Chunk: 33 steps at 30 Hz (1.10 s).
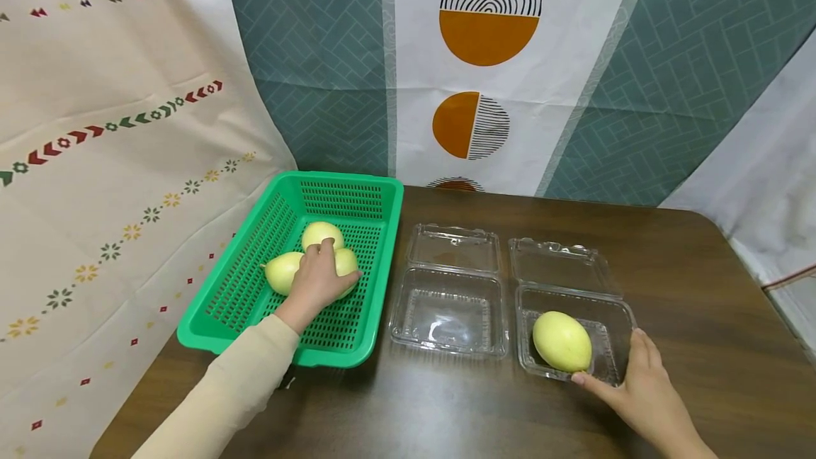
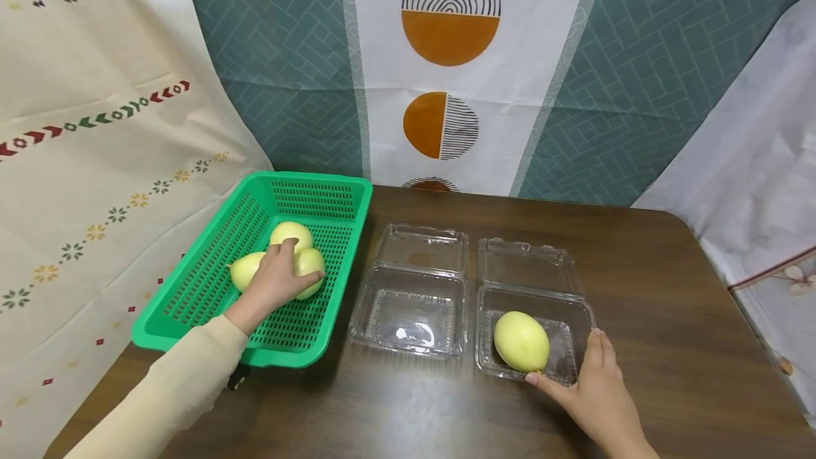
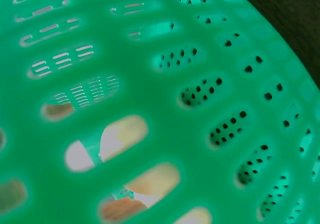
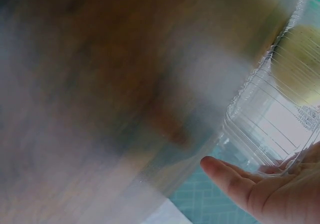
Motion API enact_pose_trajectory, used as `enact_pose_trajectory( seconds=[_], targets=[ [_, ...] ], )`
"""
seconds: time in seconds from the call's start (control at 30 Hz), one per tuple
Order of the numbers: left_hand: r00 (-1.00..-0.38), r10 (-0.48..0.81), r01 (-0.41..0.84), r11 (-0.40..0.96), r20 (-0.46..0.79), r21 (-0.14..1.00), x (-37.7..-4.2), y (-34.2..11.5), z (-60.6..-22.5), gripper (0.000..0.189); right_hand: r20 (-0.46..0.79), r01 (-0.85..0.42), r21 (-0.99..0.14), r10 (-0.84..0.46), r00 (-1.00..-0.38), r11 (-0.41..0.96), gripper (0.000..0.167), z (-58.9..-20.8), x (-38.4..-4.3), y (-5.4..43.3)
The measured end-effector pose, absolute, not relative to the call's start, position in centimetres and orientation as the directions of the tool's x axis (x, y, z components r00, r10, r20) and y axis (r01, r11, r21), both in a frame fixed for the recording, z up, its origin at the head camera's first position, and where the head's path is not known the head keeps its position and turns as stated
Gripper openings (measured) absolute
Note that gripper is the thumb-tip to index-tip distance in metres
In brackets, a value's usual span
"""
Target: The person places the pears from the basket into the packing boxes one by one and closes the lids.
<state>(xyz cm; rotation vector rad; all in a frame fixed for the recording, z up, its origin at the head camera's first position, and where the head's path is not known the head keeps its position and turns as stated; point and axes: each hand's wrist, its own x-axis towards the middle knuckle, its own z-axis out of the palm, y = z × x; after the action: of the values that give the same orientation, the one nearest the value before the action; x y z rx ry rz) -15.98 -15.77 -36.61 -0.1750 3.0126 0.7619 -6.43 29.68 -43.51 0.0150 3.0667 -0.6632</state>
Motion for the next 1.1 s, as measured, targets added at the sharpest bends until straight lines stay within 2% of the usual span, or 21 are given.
enact_pose_trajectory(
  seconds=[0.27,0.7,1.1],
  targets=[
    [-0.987,-0.122,-0.159,0.866,-0.106,0.475,-16.2,-15.8,-37.1,0.081,-0.044,0.023,-0.414,0.005,-0.999,0.910,0.124,-43.7,-6.5,29.8],
    [-0.985,-0.124,-0.164,0.879,-0.118,0.448,-16.3,-15.7,-37.7,0.084,-0.078,0.027,-0.404,-0.005,-0.997,0.914,0.124,-43.5,-6.8,29.9],
    [-0.990,-0.125,-0.143,0.911,-0.071,0.386,-16.3,-15.3,-38.1,0.071,-0.075,0.024,-0.408,-0.008,-0.997,0.913,0.124,-43.5,-6.9,29.9]
  ],
)
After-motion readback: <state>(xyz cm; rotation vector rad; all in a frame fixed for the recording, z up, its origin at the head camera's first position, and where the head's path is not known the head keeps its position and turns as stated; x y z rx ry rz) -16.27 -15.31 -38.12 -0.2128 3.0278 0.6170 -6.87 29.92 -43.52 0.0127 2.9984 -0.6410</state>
